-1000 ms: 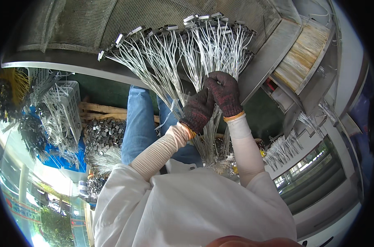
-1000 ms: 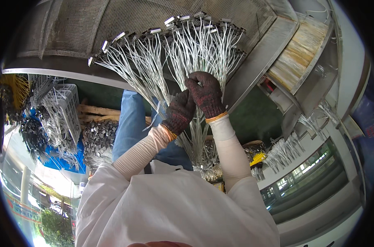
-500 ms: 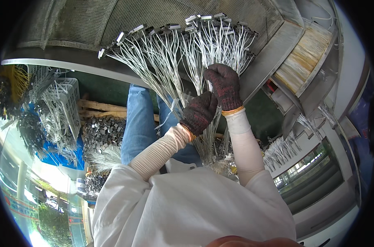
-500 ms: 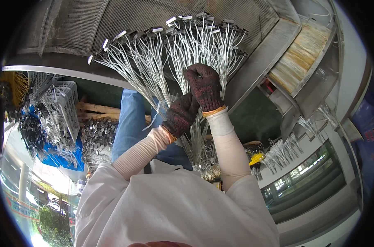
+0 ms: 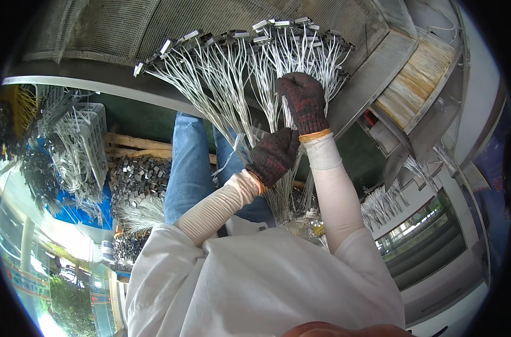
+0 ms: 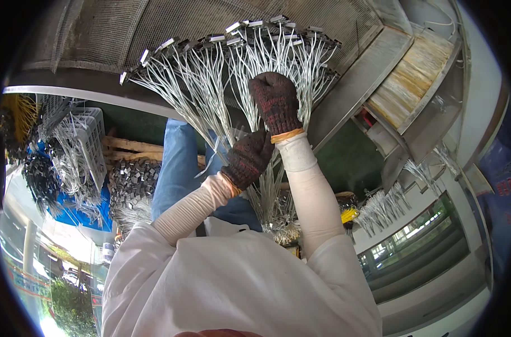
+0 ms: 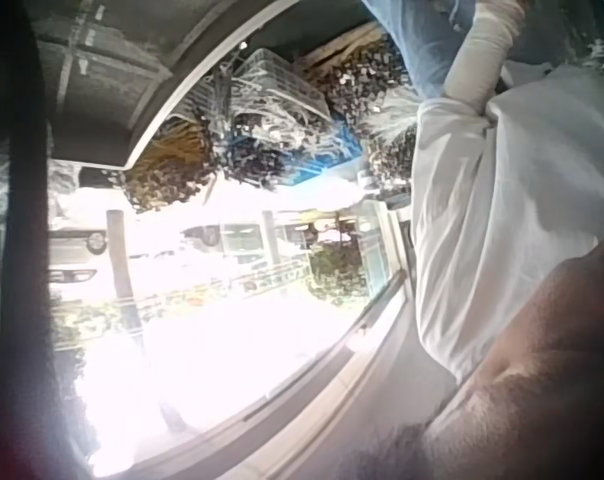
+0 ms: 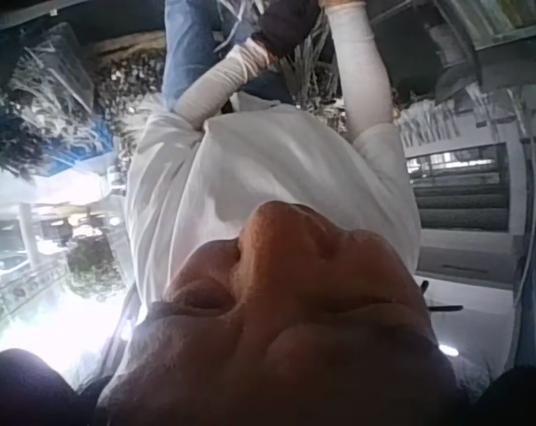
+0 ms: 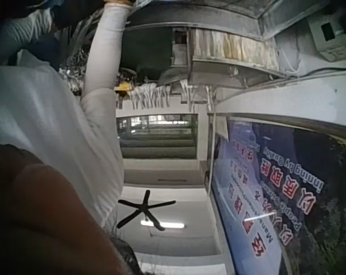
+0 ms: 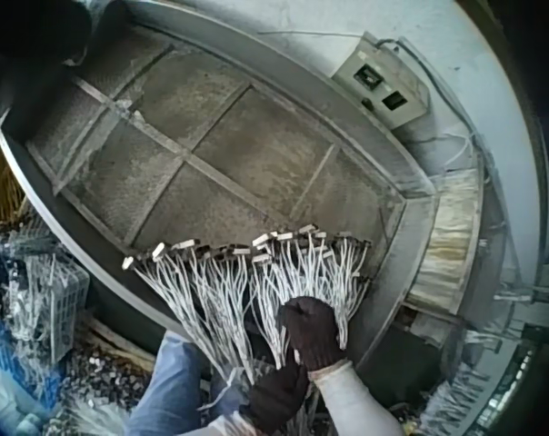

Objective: Sort bundles of electrical wires into different metal bins and containers.

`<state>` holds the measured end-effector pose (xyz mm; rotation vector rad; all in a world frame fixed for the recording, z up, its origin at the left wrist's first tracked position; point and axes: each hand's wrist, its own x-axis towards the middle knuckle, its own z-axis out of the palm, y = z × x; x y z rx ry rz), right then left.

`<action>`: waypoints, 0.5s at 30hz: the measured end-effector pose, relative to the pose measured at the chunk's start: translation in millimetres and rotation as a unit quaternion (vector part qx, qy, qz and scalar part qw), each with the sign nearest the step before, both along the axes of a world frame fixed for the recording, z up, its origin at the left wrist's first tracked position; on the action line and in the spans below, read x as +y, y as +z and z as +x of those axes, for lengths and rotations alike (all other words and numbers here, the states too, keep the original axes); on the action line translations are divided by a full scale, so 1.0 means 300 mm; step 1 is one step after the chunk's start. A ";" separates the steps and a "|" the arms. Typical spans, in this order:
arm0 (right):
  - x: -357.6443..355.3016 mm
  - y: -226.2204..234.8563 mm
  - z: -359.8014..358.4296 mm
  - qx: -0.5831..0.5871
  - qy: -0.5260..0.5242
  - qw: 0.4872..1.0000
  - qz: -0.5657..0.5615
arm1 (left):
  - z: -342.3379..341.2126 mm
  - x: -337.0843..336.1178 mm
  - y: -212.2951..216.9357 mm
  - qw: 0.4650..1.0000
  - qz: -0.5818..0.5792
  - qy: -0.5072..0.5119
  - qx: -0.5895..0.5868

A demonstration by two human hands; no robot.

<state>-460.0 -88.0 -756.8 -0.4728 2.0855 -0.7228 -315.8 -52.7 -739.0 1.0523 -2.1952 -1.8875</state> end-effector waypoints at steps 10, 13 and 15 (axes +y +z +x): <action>-0.017 -0.039 -0.008 -0.007 -0.011 1.000 0.007 | -0.001 -0.039 0.028 0.991 0.126 0.020 -0.027; -0.029 -0.028 -0.010 0.007 0.003 1.000 0.015 | 0.004 -0.020 0.013 0.995 0.093 0.032 0.007; -0.045 0.013 -0.031 -0.080 0.001 0.997 0.002 | 0.012 -0.012 -0.016 0.999 0.031 0.008 0.033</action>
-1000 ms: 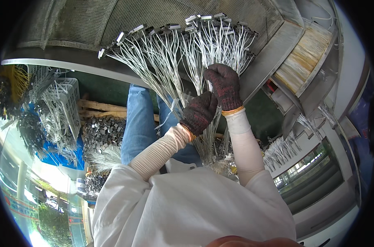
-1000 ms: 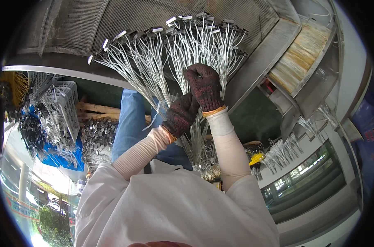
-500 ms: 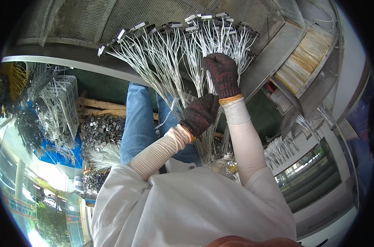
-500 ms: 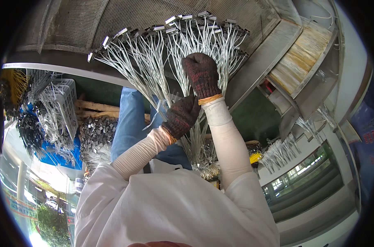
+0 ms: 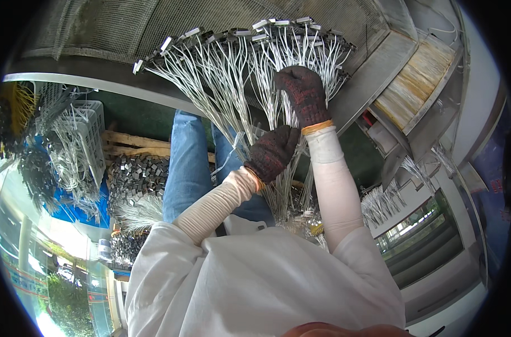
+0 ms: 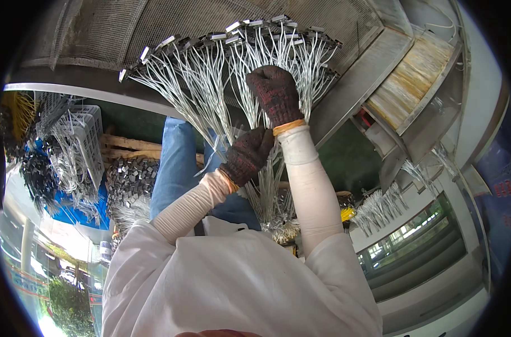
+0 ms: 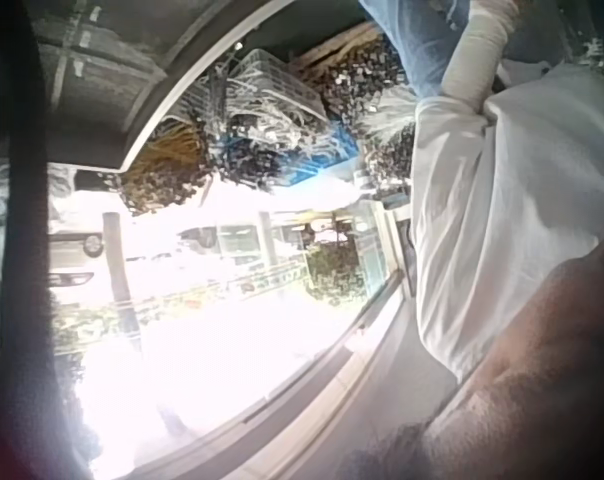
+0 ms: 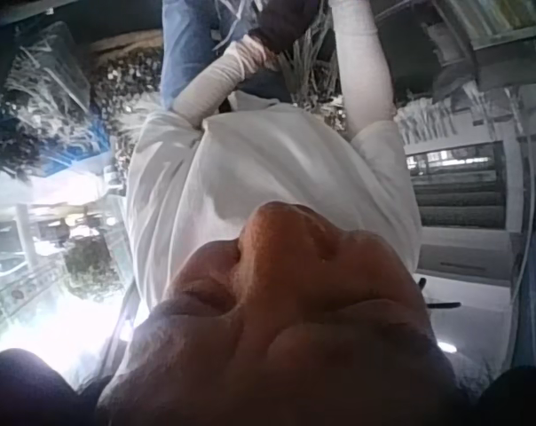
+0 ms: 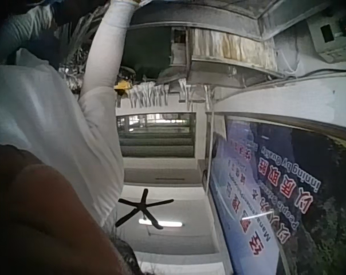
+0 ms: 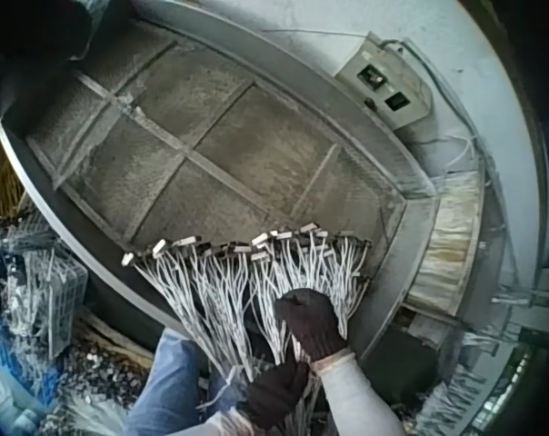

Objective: Sort bundles of electrical wires into different metal bins and containers.

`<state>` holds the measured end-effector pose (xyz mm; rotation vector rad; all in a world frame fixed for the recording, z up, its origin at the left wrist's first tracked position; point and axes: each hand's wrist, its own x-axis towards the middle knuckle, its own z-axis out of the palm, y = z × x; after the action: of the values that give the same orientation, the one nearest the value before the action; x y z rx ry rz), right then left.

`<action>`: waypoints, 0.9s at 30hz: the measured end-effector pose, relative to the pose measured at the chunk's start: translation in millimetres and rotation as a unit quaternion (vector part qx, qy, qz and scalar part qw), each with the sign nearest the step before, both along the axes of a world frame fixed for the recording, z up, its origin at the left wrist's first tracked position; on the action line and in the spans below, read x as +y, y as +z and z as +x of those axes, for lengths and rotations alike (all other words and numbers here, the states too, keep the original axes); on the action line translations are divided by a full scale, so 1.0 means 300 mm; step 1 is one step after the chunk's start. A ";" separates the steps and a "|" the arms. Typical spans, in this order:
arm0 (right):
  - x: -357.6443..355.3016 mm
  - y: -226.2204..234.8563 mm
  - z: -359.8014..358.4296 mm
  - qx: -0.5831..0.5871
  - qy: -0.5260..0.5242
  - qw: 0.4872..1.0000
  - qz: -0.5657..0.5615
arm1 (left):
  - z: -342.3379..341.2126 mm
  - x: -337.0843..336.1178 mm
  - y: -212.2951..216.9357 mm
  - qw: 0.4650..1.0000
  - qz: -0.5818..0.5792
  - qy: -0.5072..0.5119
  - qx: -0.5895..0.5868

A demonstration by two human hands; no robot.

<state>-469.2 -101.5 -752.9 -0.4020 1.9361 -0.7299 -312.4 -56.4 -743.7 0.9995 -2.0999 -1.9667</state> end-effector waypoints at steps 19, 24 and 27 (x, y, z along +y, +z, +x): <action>0.010 0.059 -0.060 -0.089 0.039 0.995 0.004 | 0.036 0.010 -0.032 0.997 -0.031 -0.062 0.034; 0.022 0.076 -0.041 -0.126 -0.020 0.992 0.005 | -0.008 -0.107 -0.031 0.983 0.179 0.034 0.035; 0.009 0.090 -0.037 -0.108 -0.021 0.994 0.002 | -0.059 -0.240 0.013 0.888 0.441 0.126 -0.027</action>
<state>-480.3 -98.9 -725.9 -0.2679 1.7473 -0.7639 -329.9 -128.4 -739.8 1.3413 -0.9246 -2.7783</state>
